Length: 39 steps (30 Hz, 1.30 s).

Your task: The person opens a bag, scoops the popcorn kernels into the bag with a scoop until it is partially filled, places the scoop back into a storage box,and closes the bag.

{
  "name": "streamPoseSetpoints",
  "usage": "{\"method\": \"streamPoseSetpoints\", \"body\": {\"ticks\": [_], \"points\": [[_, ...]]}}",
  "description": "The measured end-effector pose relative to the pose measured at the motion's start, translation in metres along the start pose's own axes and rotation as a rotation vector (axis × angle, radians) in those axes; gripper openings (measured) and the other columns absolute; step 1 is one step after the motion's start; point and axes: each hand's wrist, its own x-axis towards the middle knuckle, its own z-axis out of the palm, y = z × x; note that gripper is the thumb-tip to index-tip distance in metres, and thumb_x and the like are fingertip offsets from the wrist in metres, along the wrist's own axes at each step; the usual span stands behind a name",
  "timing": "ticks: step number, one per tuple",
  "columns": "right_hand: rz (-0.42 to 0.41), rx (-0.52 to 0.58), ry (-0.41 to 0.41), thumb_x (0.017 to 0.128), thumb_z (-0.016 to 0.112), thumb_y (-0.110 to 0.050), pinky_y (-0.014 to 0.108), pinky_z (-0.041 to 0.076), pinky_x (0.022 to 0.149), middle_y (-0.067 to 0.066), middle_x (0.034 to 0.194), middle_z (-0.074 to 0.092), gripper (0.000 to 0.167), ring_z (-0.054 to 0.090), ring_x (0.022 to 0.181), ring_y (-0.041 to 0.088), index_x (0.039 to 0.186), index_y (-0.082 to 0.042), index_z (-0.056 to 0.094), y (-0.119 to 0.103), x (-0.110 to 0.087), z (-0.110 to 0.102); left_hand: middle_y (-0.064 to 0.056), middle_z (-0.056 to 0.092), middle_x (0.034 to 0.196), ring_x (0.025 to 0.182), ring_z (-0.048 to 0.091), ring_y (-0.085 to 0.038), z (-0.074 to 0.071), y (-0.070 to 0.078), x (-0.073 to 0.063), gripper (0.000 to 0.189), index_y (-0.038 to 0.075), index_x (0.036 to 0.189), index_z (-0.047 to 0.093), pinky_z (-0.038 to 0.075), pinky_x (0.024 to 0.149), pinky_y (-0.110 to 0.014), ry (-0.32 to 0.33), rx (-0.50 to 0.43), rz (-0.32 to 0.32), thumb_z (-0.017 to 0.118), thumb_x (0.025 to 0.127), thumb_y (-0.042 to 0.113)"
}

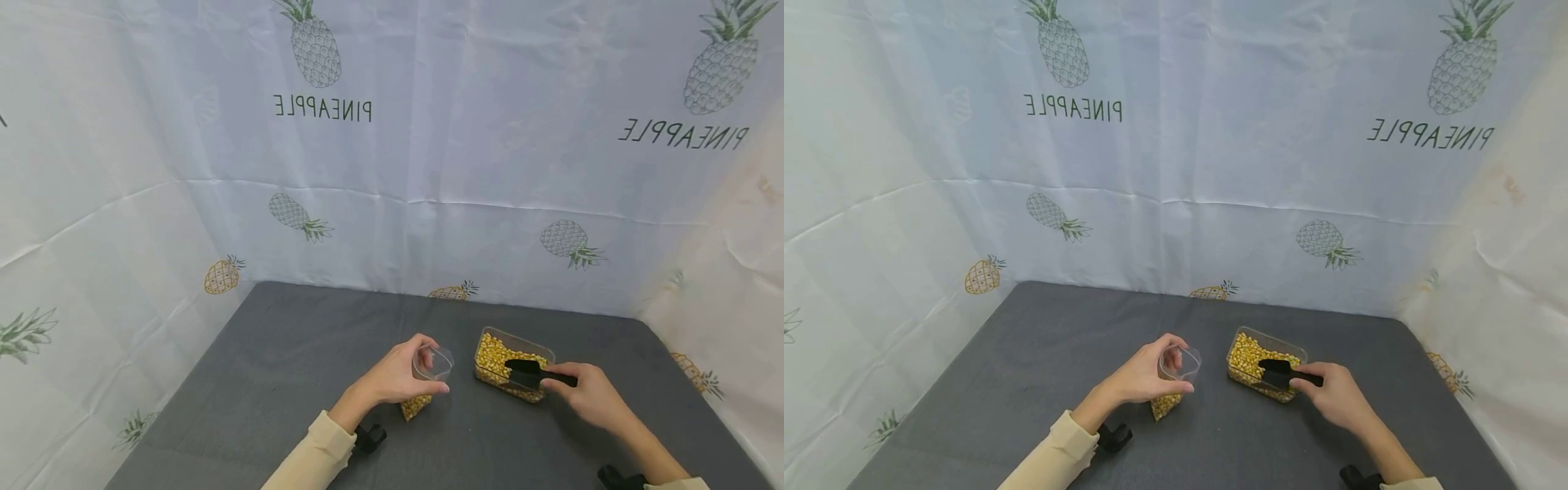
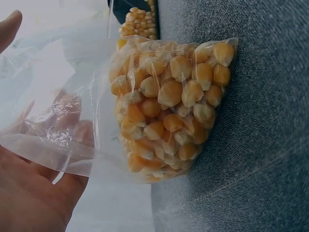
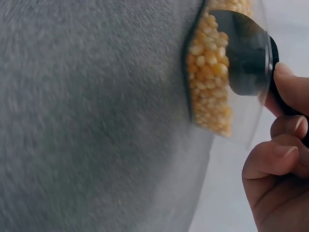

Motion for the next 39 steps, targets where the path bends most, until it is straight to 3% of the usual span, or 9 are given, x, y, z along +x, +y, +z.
{"method": "streamPoseSetpoints", "body": {"ticks": [4, 12, 18, 28, 30, 31, 33, 35, 39], "points": [[0.006, 0.021, 0.006, 0.096, 0.072, -0.024, 0.057, 0.054, 0.082, 0.026, 0.117, 0.069, 0.034, 0.065, 0.106, 0.046, 0.117, 0.003, 0.073, 0.001, 0.001, 0.008, -0.008, 0.061, 0.106, 0.086, 0.055, -0.003, 0.0, -0.001, 0.0, 0.063, 0.01, 0.137, 0.051, 0.05, 0.074, -0.024, 0.001, 0.004, -0.013, 0.08, 0.089, 0.04], [0.024, 0.027, 0.023, 0.096, 0.072, -0.025, 0.058, 0.053, 0.083, 0.028, 0.118, 0.068, 0.035, 0.063, 0.108, 0.048, 0.118, 0.003, 0.073, 0.0, 0.003, 0.014, -0.01, 0.062, 0.107, 0.086, 0.055, -0.004, 0.001, 0.0, 0.001, 0.061, 0.012, 0.135, 0.052, 0.05, 0.074, -0.023, 0.01, 0.011, -0.019, 0.08, 0.089, 0.04], [0.114, 0.043, -0.008, 0.099, 0.068, -0.032, 0.058, 0.052, 0.086, 0.03, 0.126, 0.064, 0.046, 0.061, 0.114, 0.05, 0.127, 0.005, 0.068, 0.001, 0.003, 0.016, -0.012, 0.062, 0.109, 0.087, 0.055, -0.003, 0.001, 0.0, 0.0, 0.061, 0.014, 0.136, 0.052, 0.051, 0.076, -0.024, 0.007, 0.003, -0.029, 0.079, 0.089, 0.041], [0.245, 0.193, -0.036, 0.1, 0.066, -0.04, 0.056, 0.053, 0.088, 0.031, 0.135, 0.058, 0.059, 0.055, 0.123, 0.052, 0.137, 0.006, 0.06, 0.004, -0.001, 0.018, -0.01, 0.063, 0.108, 0.089, 0.056, -0.004, 0.002, -0.003, 0.0, 0.06, 0.015, 0.135, 0.053, 0.05, 0.077, -0.025, 0.022, 0.028, -0.024, 0.078, 0.09, 0.045], [0.28, 0.261, -0.042, 0.099, 0.067, -0.039, 0.049, 0.056, 0.075, 0.027, 0.105, 0.07, 0.061, 0.067, 0.093, 0.042, 0.139, 0.006, 0.057, 0.005, 0.0, 0.018, -0.01, 0.063, 0.108, 0.089, 0.056, -0.004, 0.003, -0.003, 0.0, 0.06, 0.015, 0.135, 0.053, 0.05, 0.077, -0.025, 0.025, 0.033, -0.025, 0.077, 0.089, 0.046], [0.294, 0.293, -0.043, 0.099, 0.067, -0.038, 0.045, 0.056, 0.067, 0.022, 0.088, 0.069, 0.061, 0.066, 0.076, 0.034, 0.14, 0.006, 0.057, 0.005, 0.0, 0.018, -0.01, 0.063, 0.108, 0.089, 0.056, -0.004, 0.003, -0.003, 0.0, 0.061, 0.015, 0.135, 0.053, 0.05, 0.077, -0.025, 0.025, 0.034, -0.026, 0.077, 0.089, 0.046], [0.312, 0.362, -0.041, 0.099, 0.068, -0.036, 0.038, 0.048, 0.053, 0.008, 0.061, 0.054, 0.062, 0.046, 0.049, 0.019, 0.142, 0.007, 0.054, 0.006, 0.0, 0.019, -0.009, 0.063, 0.108, 0.089, 0.056, -0.004, 0.003, -0.003, 0.0, 0.061, 0.015, 0.136, 0.053, 0.05, 0.077, -0.025, 0.025, 0.036, -0.029, 0.077, 0.089, 0.046], [0.344, 0.437, -0.031, 0.098, 0.069, -0.033, 0.035, 0.038, 0.045, -0.004, 0.057, 0.047, 0.062, 0.022, 0.044, 0.012, 0.143, 0.006, 0.052, 0.007, -0.001, 0.02, -0.009, 0.063, 0.108, 0.089, 0.056, -0.003, 0.003, -0.002, 0.0, 0.061, 0.015, 0.136, 0.053, 0.05, 0.076, -0.025, 0.025, 0.036, -0.032, 0.077, 0.089, 0.046], [0.357, 0.474, -0.005, 0.098, 0.07, -0.031, 0.034, 0.04, 0.049, -0.001, 0.077, 0.063, 0.062, 0.026, 0.045, 0.01, 0.144, 0.006, 0.052, 0.007, -0.003, 0.023, -0.008, 0.063, 0.108, 0.089, 0.056, -0.003, 0.003, -0.001, 0.0, 0.061, 0.014, 0.136, 0.053, 0.05, 0.076, -0.024, 0.023, 0.032, -0.032, 0.077, 0.09, 0.046]]}}
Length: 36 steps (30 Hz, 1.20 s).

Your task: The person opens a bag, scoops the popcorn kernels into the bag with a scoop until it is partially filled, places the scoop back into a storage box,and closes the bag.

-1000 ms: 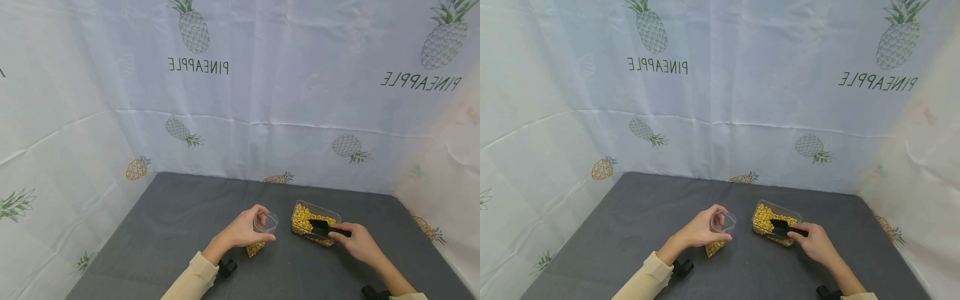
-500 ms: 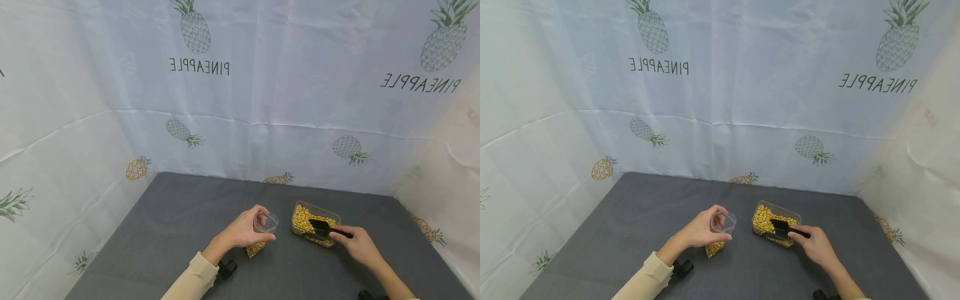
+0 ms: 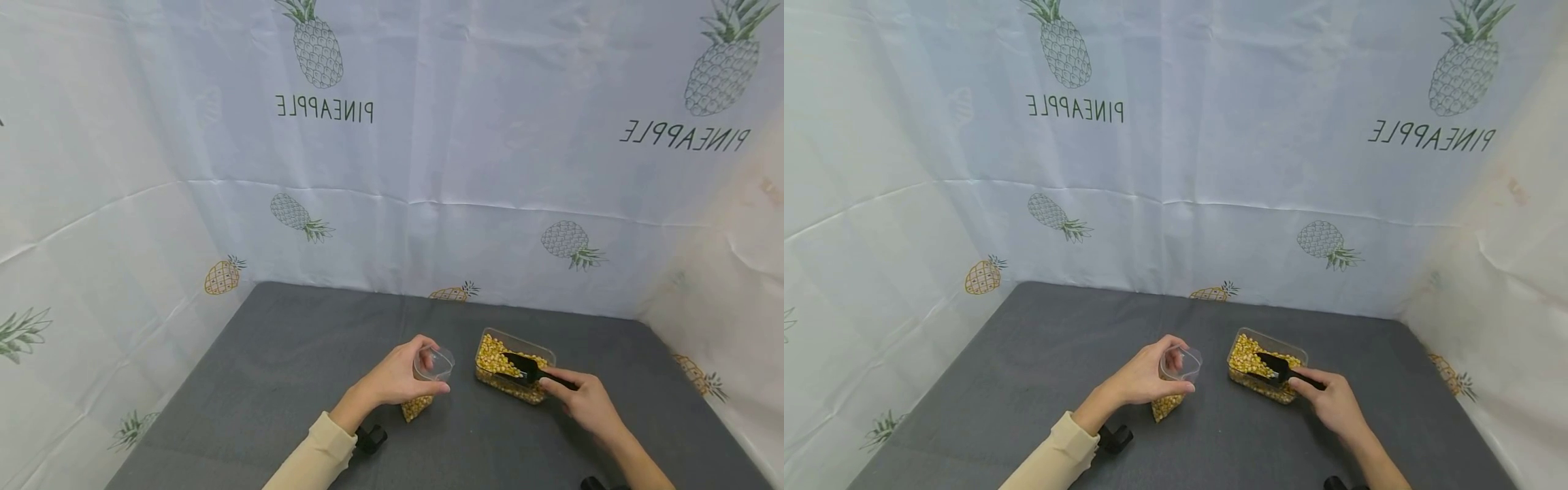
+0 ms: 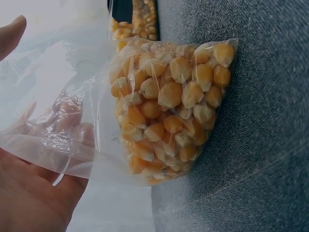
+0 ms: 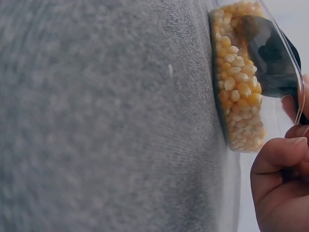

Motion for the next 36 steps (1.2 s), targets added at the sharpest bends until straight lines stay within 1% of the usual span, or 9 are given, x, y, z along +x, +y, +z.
{"method": "streamPoseSetpoints", "body": {"ticks": [3, 6, 9, 13, 21, 27, 28, 34, 36], "points": [[0.017, 0.018, 0.007, 0.098, 0.069, -0.03, 0.035, 0.042, 0.052, 0.002, 0.071, 0.056, 0.062, 0.03, 0.046, 0.012, 0.146, 0.005, 0.051, 0.001, 0.0, 0.001, -0.007, 0.063, 0.107, 0.088, 0.056, -0.003, 0.0, 0.0, 0.0, 0.06, 0.014, 0.136, 0.053, 0.05, 0.075, -0.024, -0.001, -0.002, 0.004, 0.077, 0.09, 0.045], [0.02, 0.036, 0.008, 0.099, 0.069, -0.029, 0.036, 0.043, 0.055, 0.004, 0.073, 0.055, 0.062, 0.034, 0.048, 0.013, 0.147, 0.004, 0.049, 0.003, 0.0, 0.001, -0.008, 0.063, 0.107, 0.089, 0.056, -0.003, 0.0, 0.0, 0.0, 0.06, 0.014, 0.136, 0.053, 0.05, 0.076, -0.024, -0.002, -0.006, 0.007, 0.077, 0.09, 0.045], [0.008, 0.044, 0.011, 0.1, 0.067, -0.026, 0.036, 0.043, 0.057, 0.007, 0.089, 0.063, 0.06, 0.037, 0.05, 0.014, 0.148, 0.004, 0.048, 0.005, 0.0, 0.001, -0.01, 0.063, 0.108, 0.09, 0.056, -0.003, 0.0, 0.0, 0.0, 0.06, 0.013, 0.136, 0.053, 0.05, 0.077, -0.024, -0.004, -0.008, 0.01, 0.076, 0.091, 0.045], [-0.003, 0.058, 0.038, 0.1, 0.068, -0.024, 0.036, 0.044, 0.057, 0.008, 0.099, 0.066, 0.057, 0.041, 0.051, 0.014, 0.147, 0.004, 0.05, 0.004, 0.0, 0.0, -0.008, 0.063, 0.107, 0.09, 0.056, -0.004, 0.0, 0.0, 0.0, 0.06, 0.012, 0.136, 0.053, 0.05, 0.077, -0.025, -0.006, -0.011, 0.006, 0.076, 0.091, 0.045], [-0.033, 0.048, 0.054, 0.1, 0.067, -0.026, 0.036, 0.044, 0.055, 0.006, 0.085, 0.058, 0.057, 0.041, 0.051, 0.014, 0.146, 0.004, 0.051, -0.005, -0.002, -0.002, -0.002, 0.062, 0.104, 0.09, 0.056, -0.004, 0.0, 0.0, 0.0, 0.062, 0.011, 0.136, 0.054, 0.05, 0.078, -0.025, 0.002, -0.012, 0.01, 0.076, 0.09, 0.046], [-0.054, 0.035, 0.065, 0.101, 0.066, -0.027, 0.037, 0.043, 0.054, 0.003, 0.065, 0.048, 0.056, 0.043, 0.051, 0.016, 0.145, 0.005, 0.051, -0.012, -0.005, -0.004, 0.003, 0.06, 0.102, 0.089, 0.056, -0.004, 0.001, -0.002, 0.0, 0.061, 0.011, 0.136, 0.054, 0.05, 0.077, -0.025, 0.005, -0.009, 0.02, 0.075, 0.091, 0.046], [-0.062, 0.033, 0.067, 0.101, 0.066, -0.027, 0.037, 0.043, 0.054, 0.003, 0.062, 0.046, 0.056, 0.043, 0.051, 0.017, 0.145, 0.005, 0.051, -0.014, -0.005, -0.004, 0.003, 0.06, 0.102, 0.089, 0.056, -0.003, 0.001, -0.002, 0.0, 0.06, 0.011, 0.136, 0.054, 0.05, 0.077, -0.025, 0.005, -0.01, 0.021, 0.075, 0.091, 0.046], [-0.123, 0.028, 0.072, 0.102, 0.065, -0.024, 0.038, 0.043, 0.053, 0.007, 0.067, 0.051, 0.054, 0.044, 0.051, 0.018, 0.144, 0.007, 0.051, -0.024, -0.007, -0.007, -0.008, 0.063, 0.105, 0.087, 0.055, -0.003, 0.002, -0.002, 0.0, 0.058, 0.012, 0.135, 0.053, 0.05, 0.077, -0.025, 0.007, -0.016, 0.034, 0.074, 0.092, 0.044], [-0.134, 0.018, 0.07, 0.102, 0.064, -0.024, 0.038, 0.043, 0.053, 0.006, 0.064, 0.05, 0.053, 0.044, 0.051, 0.019, 0.144, 0.007, 0.051, -0.028, -0.008, -0.008, -0.01, 0.063, 0.106, 0.086, 0.055, -0.004, 0.002, -0.002, 0.001, 0.057, 0.012, 0.135, 0.053, 0.05, 0.077, -0.024, 0.01, -0.019, 0.038, 0.074, 0.092, 0.043]]}}
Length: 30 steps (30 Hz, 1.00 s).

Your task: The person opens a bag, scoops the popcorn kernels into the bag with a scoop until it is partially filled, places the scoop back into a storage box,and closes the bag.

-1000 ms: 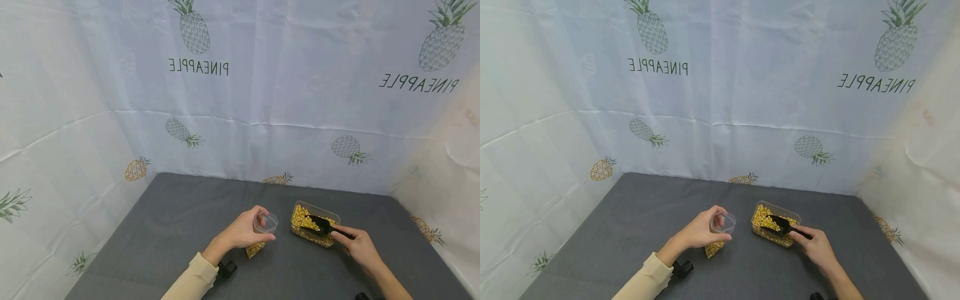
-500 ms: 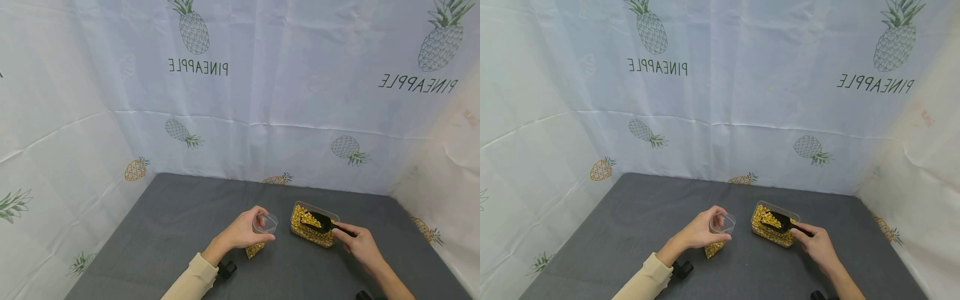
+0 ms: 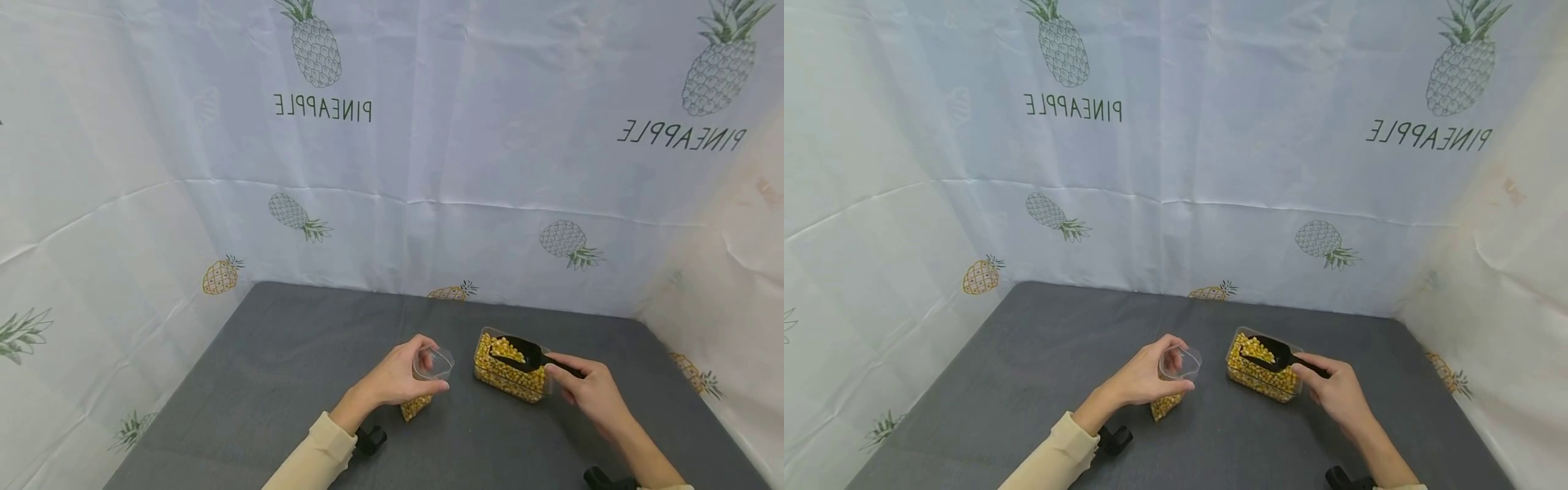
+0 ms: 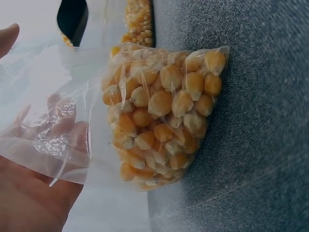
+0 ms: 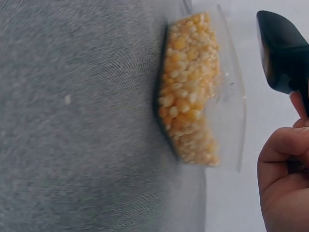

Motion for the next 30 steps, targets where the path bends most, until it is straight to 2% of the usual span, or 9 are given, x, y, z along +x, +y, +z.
{"method": "streamPoseSetpoints", "body": {"ticks": [8, 15, 23, 30], "points": [[-0.038, -0.032, -0.027, 0.103, 0.064, -0.026, 0.039, 0.041, 0.051, 0.004, 0.055, 0.045, 0.052, 0.042, 0.048, 0.019, 0.143, 0.005, 0.053, -0.013, 0.0, 0.001, -0.013, 0.063, 0.106, 0.083, 0.054, -0.004, 0.001, -0.001, 0.0, 0.06, 0.008, 0.136, 0.051, 0.048, 0.074, -0.024, 0.005, -0.011, 0.008, 0.074, 0.092, 0.042], [-0.096, -0.024, -0.05, 0.103, 0.063, -0.021, 0.04, 0.038, 0.047, 0.002, 0.051, 0.039, 0.048, 0.036, 0.044, 0.018, 0.14, 0.008, 0.055, -0.024, -0.004, 0.001, -0.012, 0.062, 0.107, 0.086, 0.054, -0.004, 0.001, 0.0, 0.003, 0.055, 0.015, 0.135, 0.05, 0.049, 0.076, -0.024, -0.002, -0.025, 0.011, 0.074, 0.093, 0.042], [-0.139, -0.02, -0.103, 0.102, 0.064, -0.021, 0.039, 0.039, 0.047, 0.001, 0.049, 0.037, 0.047, 0.035, 0.042, 0.019, 0.138, 0.009, 0.056, -0.036, -0.004, 0.007, -0.012, 0.062, 0.106, 0.085, 0.054, -0.004, -0.001, 0.001, 0.0, 0.056, 0.011, 0.134, 0.051, 0.049, 0.077, -0.024, 0.003, -0.023, 0.012, 0.074, 0.093, 0.039], [-0.21, -0.018, -0.153, 0.102, 0.063, -0.015, 0.038, 0.039, 0.046, 0.001, 0.05, 0.034, 0.04, 0.033, 0.043, 0.017, 0.133, 0.01, 0.059, -0.042, -0.003, 0.014, -0.009, 0.061, 0.105, 0.086, 0.054, -0.004, 0.0, 0.002, 0.0, 0.059, 0.008, 0.136, 0.05, 0.049, 0.077, -0.025, -0.003, -0.023, 0.013, 0.075, 0.092, 0.039]]}}
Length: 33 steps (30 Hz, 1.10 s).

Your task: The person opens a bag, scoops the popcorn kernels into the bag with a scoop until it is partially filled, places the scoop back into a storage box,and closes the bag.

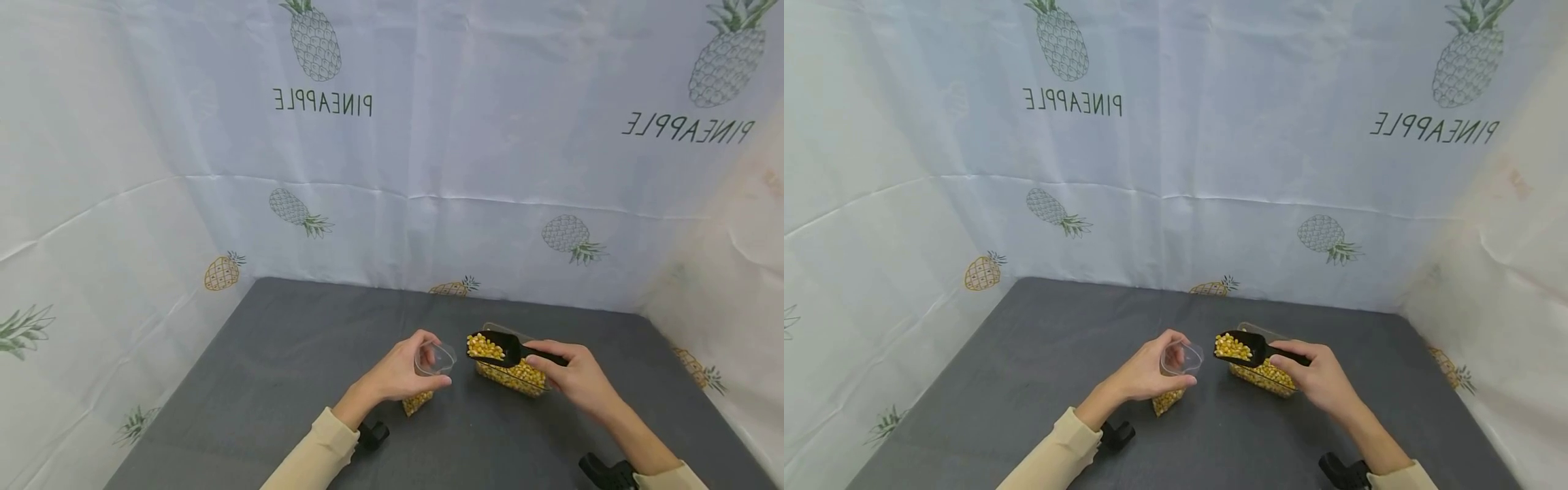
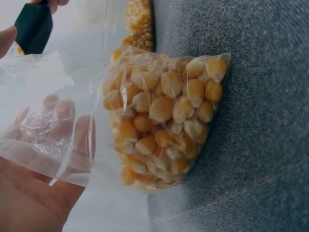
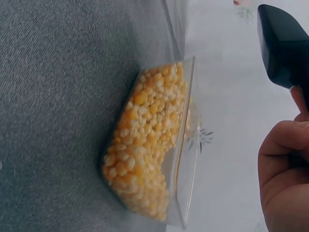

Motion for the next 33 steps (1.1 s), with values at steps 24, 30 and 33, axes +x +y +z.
{"method": "streamPoseSetpoints", "body": {"ticks": [24, 30, 33], "points": [[-0.056, -0.068, -0.097, 0.1, 0.068, -0.02, 0.032, 0.046, 0.048, 0.005, 0.066, 0.059, 0.038, 0.042, 0.045, 0.011, 0.131, 0.002, 0.066, -0.023, 0.012, 0.016, -0.01, 0.061, 0.107, 0.087, 0.055, -0.004, 0.001, 0.003, 0.001, 0.058, 0.011, 0.137, 0.048, 0.052, 0.077, -0.023, -0.031, -0.028, -0.005, 0.075, 0.093, 0.037], [-0.128, -0.192, -0.065, 0.099, 0.069, -0.022, 0.052, 0.054, 0.087, 0.02, 0.13, 0.065, 0.032, 0.059, 0.122, 0.043, 0.126, -0.006, 0.071, -0.028, 0.015, 0.022, -0.003, 0.059, 0.107, 0.088, 0.056, -0.003, 0.002, 0.004, 0.0, 0.061, 0.01, 0.139, 0.047, 0.053, 0.077, -0.022, -0.042, -0.018, -0.011, 0.076, 0.093, 0.036], [-0.131, -0.203, -0.072, 0.098, 0.07, -0.023, 0.06, 0.051, 0.091, 0.018, 0.129, 0.066, 0.032, 0.057, 0.124, 0.046, 0.126, -0.007, 0.072, -0.029, 0.017, 0.024, 0.003, 0.057, 0.105, 0.087, 0.057, -0.003, 0.003, 0.005, -0.001, 0.063, 0.009, 0.14, 0.046, 0.053, 0.076, -0.022, -0.047, -0.017, -0.025, 0.076, 0.092, 0.037]]}}
